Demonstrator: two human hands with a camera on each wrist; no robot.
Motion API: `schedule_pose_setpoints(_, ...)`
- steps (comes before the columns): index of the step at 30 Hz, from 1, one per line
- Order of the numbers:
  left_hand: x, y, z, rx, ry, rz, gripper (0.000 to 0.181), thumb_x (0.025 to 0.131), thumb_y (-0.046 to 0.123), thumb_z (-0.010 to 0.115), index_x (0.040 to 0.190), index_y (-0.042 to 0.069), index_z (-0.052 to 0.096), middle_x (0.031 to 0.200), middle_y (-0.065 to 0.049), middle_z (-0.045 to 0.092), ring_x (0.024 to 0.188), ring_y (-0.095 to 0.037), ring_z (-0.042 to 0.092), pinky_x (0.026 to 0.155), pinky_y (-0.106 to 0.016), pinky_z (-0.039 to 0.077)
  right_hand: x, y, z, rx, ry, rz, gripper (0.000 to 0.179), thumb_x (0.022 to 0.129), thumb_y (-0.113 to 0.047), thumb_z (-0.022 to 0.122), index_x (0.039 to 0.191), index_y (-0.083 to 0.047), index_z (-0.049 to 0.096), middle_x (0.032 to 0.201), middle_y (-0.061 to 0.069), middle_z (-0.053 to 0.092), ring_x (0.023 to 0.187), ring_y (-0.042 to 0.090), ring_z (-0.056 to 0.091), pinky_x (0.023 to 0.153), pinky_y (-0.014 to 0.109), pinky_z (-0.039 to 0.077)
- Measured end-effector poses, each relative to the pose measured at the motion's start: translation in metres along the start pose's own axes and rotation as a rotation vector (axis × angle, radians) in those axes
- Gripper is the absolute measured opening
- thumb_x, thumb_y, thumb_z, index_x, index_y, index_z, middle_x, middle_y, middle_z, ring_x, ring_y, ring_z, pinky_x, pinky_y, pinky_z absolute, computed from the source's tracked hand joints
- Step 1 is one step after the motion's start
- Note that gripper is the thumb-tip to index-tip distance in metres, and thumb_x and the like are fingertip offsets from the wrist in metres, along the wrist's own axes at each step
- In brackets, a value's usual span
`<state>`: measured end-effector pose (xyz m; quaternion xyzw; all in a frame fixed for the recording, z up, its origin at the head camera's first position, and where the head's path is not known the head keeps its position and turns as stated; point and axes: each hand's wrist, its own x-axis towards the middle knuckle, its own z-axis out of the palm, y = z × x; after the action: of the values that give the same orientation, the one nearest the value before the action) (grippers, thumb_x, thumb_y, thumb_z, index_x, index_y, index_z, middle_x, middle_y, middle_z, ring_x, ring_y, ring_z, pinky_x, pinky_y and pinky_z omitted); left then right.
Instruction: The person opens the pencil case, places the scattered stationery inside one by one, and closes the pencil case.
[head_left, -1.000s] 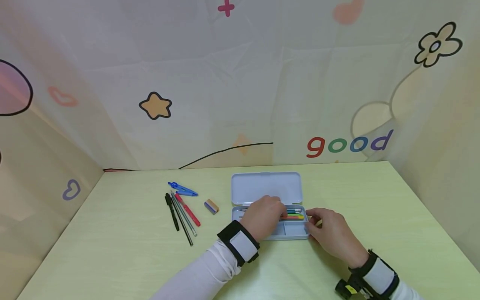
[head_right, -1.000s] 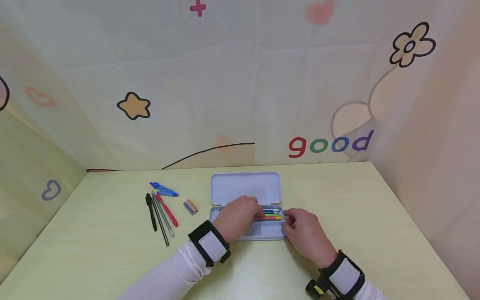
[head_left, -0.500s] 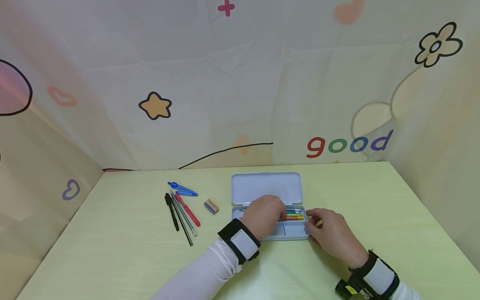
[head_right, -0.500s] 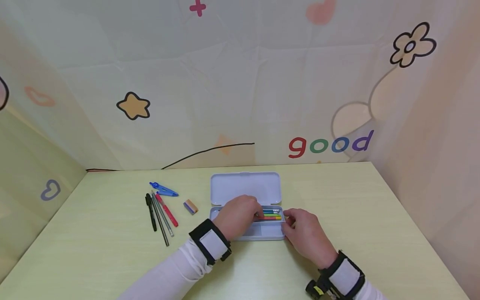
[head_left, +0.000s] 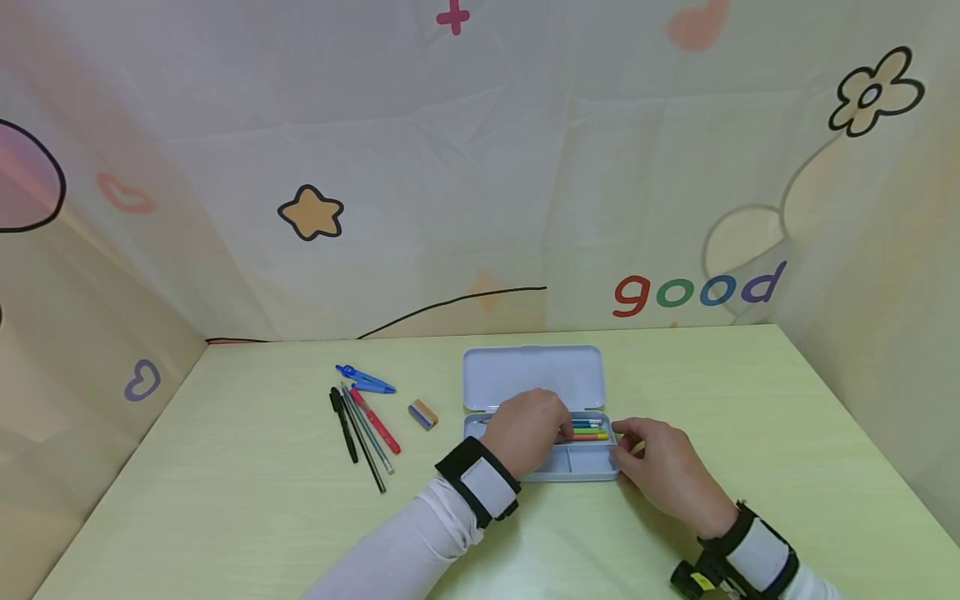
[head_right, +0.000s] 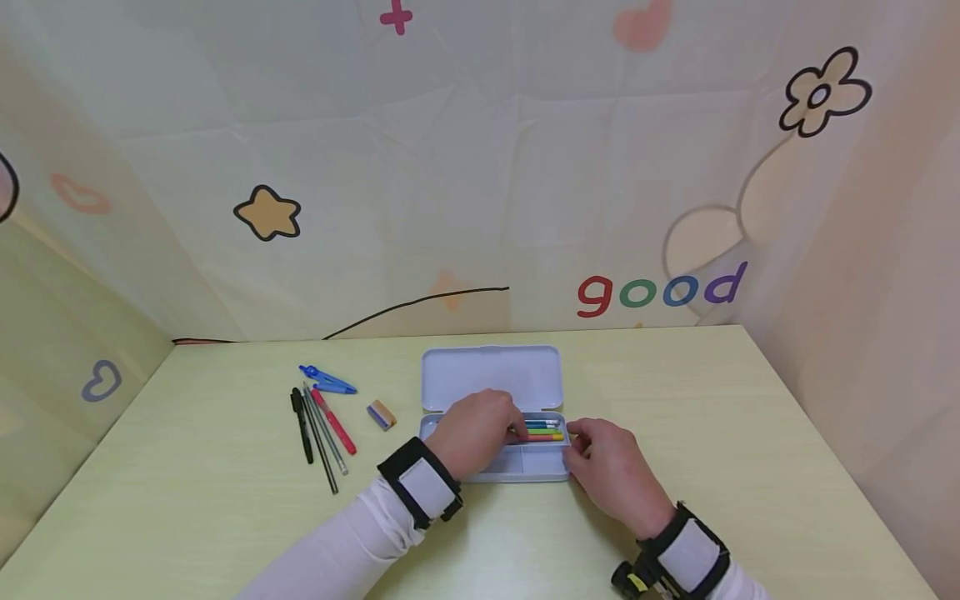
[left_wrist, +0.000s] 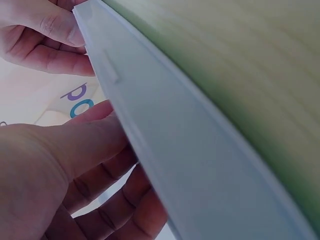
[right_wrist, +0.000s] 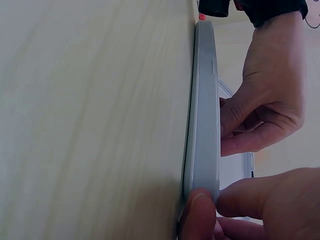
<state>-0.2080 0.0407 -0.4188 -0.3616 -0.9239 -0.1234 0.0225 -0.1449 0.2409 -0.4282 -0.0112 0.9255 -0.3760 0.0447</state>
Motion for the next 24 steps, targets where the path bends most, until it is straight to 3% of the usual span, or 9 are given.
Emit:
schedule_pose_setpoints(11,-0.004,-0.003,-0.006,0.001,0.003,-0.004,0.012,0.092,0.007,0.083,0.099,0.016,0.087,0.096,0.004,0.077,0.088,-0.008,0.068,0.078,-0.021,0.056,-0.001,0.000,0.000,0.018,0.006,-0.014,0.036,0.100,-0.005,0.068,0.132,0.011,0.065,0.091,0.006,0.064,0.068,0.016,0.060,0.056,0.026,0.052)
schedule_pose_setpoints(19,-0.013,-0.008,-0.022,0.022,0.010,-0.031,0.013,0.096,0.008,0.079,0.104,0.015,0.085,0.096,0.004,0.072,0.091,-0.010,0.068,0.081,-0.023,0.056,-0.001,0.000,0.000,0.009,0.006,-0.018,0.036,0.099,-0.004,0.068,0.132,0.012,0.064,0.092,0.007,0.064,0.072,0.017,0.061,0.056,0.026,0.052)
schedule_pose_setpoints(24,-0.021,-0.013,-0.033,-0.024,0.030,-0.055,0.013,0.095,0.009,0.080,0.107,0.013,0.084,0.095,0.002,0.071,0.090,-0.012,0.068,0.079,-0.024,0.056,0.000,0.000,0.000,-0.002,0.008,-0.027,0.036,0.099,-0.004,0.068,0.132,0.012,0.065,0.092,0.006,0.063,0.073,0.016,0.060,0.056,0.026,0.051)
